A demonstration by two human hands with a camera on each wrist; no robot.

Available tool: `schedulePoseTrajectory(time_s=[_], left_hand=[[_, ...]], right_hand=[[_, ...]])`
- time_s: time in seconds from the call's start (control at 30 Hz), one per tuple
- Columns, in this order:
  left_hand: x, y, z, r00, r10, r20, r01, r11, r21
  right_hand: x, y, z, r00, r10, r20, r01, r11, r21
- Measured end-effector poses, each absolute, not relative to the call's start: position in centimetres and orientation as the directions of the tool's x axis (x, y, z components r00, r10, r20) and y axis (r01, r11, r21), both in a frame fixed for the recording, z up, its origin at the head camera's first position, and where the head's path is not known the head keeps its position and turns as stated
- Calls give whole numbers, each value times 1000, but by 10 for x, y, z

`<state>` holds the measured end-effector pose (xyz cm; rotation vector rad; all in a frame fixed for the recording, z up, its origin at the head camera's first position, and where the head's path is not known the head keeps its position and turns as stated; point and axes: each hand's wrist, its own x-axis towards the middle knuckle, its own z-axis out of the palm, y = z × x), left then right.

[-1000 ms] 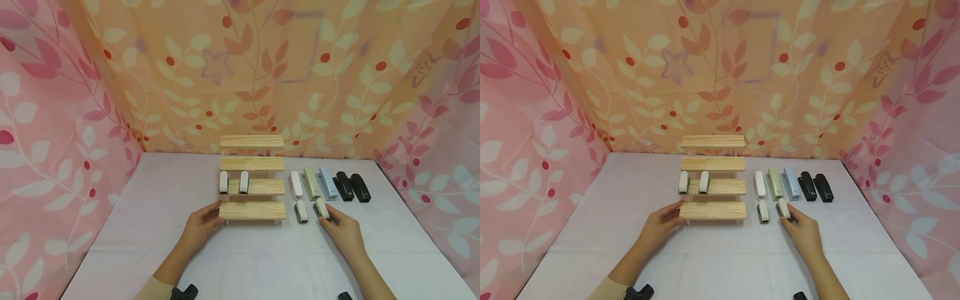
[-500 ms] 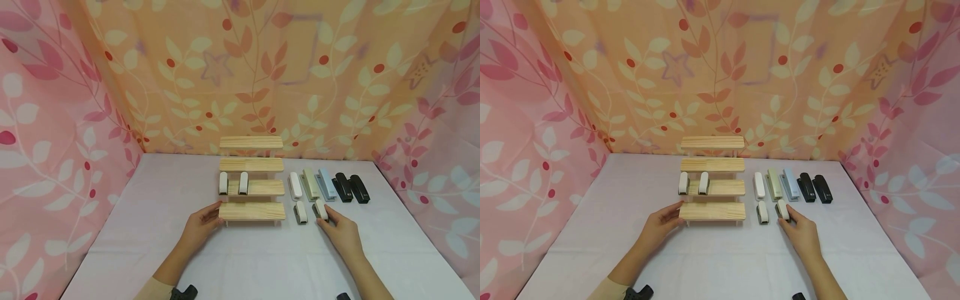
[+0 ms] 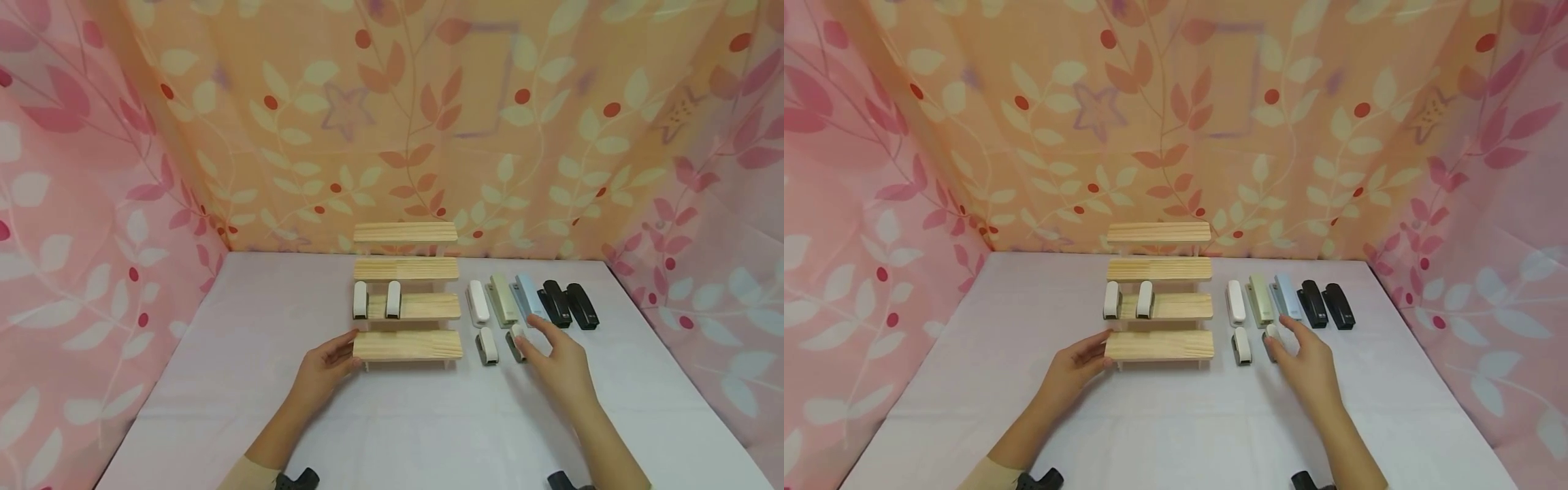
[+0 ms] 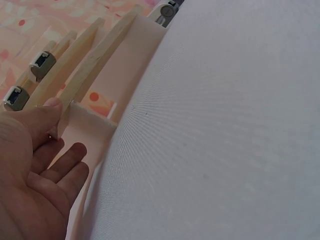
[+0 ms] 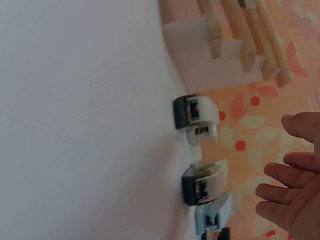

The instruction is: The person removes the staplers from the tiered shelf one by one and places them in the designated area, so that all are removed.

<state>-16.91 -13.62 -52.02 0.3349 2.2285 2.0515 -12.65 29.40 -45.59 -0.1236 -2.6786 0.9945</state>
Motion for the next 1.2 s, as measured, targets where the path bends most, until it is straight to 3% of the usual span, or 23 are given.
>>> schedulePoseTrajectory(time_s=[0.27,0.47,0.77,1.2], left_hand=[[-168,-139,-518,-966,235,106,125,69,990],[-168,-142,-518,-972,221,86,106,82,991],[-168,-137,-521,-971,225,76,95,71,993],[-166,-136,-518,-977,202,61,81,91,993]], right_hand=[[-133,257,-397,-949,70,308,-155,746,-647],[-143,225,-376,-940,4,342,-241,703,-669],[-154,180,-366,-927,-48,371,-313,642,-700],[-164,128,-375,-946,-83,314,-308,537,-785]])
